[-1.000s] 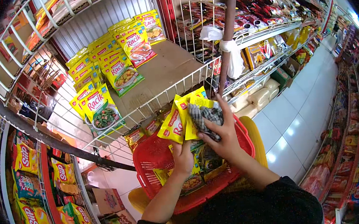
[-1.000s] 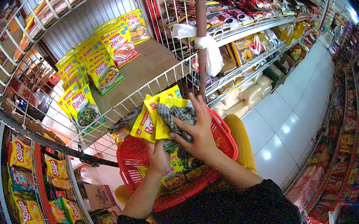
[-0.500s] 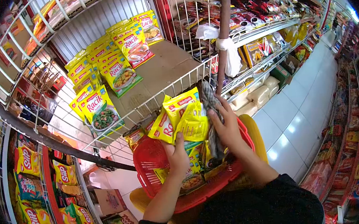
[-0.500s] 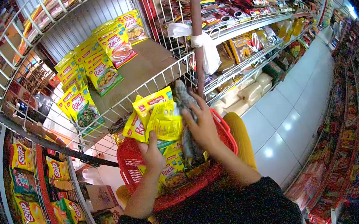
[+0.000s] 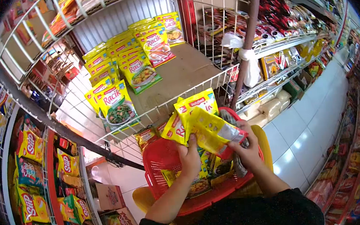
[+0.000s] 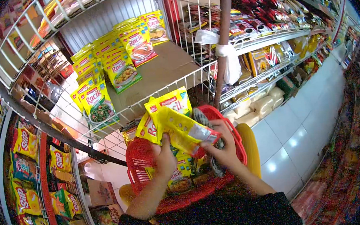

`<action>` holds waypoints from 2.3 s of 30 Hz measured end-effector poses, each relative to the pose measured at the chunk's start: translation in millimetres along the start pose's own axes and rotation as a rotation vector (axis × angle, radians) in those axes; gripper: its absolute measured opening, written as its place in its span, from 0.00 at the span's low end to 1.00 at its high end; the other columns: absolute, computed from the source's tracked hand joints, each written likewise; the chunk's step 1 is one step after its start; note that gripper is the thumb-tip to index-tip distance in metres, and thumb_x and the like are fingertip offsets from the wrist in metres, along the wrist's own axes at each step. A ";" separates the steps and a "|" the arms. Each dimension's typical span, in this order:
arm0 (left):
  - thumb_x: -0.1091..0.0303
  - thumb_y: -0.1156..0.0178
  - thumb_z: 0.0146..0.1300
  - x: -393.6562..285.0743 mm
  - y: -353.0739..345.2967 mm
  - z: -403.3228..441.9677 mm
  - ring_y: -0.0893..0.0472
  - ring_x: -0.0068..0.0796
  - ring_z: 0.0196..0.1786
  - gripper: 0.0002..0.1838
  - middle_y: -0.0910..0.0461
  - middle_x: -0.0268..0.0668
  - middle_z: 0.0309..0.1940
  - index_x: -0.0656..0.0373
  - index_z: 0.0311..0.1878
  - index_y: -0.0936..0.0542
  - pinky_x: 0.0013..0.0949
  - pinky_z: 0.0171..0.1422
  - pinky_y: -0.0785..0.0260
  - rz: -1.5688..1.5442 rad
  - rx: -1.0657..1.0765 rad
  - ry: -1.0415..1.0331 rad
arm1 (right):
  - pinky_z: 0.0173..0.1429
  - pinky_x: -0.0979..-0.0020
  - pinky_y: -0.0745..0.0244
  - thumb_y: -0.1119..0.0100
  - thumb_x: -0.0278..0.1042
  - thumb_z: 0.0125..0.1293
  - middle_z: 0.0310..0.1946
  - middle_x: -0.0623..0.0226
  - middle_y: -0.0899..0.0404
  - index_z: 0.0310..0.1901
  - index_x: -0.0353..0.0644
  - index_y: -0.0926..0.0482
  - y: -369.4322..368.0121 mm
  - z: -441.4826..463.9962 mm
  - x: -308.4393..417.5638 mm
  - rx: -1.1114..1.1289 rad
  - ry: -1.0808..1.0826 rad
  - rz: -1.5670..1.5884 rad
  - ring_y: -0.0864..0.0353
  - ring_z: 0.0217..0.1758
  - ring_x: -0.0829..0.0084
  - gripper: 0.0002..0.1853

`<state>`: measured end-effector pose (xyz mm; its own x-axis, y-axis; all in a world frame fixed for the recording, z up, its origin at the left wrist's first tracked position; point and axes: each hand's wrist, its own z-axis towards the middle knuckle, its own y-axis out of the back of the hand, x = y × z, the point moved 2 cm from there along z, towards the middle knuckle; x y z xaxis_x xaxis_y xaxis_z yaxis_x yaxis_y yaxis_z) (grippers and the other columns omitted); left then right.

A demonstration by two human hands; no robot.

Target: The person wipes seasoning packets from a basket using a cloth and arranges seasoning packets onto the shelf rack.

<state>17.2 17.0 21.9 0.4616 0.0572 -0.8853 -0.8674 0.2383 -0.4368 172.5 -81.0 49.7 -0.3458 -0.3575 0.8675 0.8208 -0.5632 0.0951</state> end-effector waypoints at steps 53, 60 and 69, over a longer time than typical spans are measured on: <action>0.65 0.48 0.66 7.4 -7.5 -7.4 0.26 0.27 0.47 0.16 0.24 0.37 0.45 0.65 0.52 0.29 0.30 0.52 0.37 0.415 0.047 0.099 | 0.57 0.70 0.35 0.35 0.32 0.53 0.47 0.66 0.25 0.54 0.37 0.30 -2.9 -3.3 -68.0 -0.088 -0.275 0.183 0.27 0.51 0.71 0.26; 0.66 0.49 0.66 -2.0 -2.5 -2.2 0.30 0.28 0.54 0.19 0.27 0.36 0.51 0.65 0.56 0.33 0.31 0.57 0.39 0.256 -0.007 0.104 | 0.53 0.74 0.31 0.36 0.33 0.55 0.46 0.64 0.24 0.53 0.33 0.31 -24.2 -8.5 -15.1 0.063 -0.255 0.131 0.25 0.47 0.75 0.25; 0.58 0.50 0.65 -11.0 6.3 11.7 0.29 0.28 0.54 0.23 0.28 0.36 0.52 0.61 0.58 0.34 0.34 0.56 0.36 0.082 -0.002 0.003 | 0.43 0.79 0.27 0.33 0.29 0.51 0.33 0.69 0.19 0.41 0.33 0.22 -5.9 -0.4 10.7 0.049 -0.548 0.352 0.22 0.33 0.82 0.15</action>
<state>8.8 29.2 30.7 0.3880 0.0738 -0.9187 -0.9029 0.2305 -0.3628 163.8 -81.7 58.2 0.2181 -0.0756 0.9730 0.8671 -0.4426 -0.2287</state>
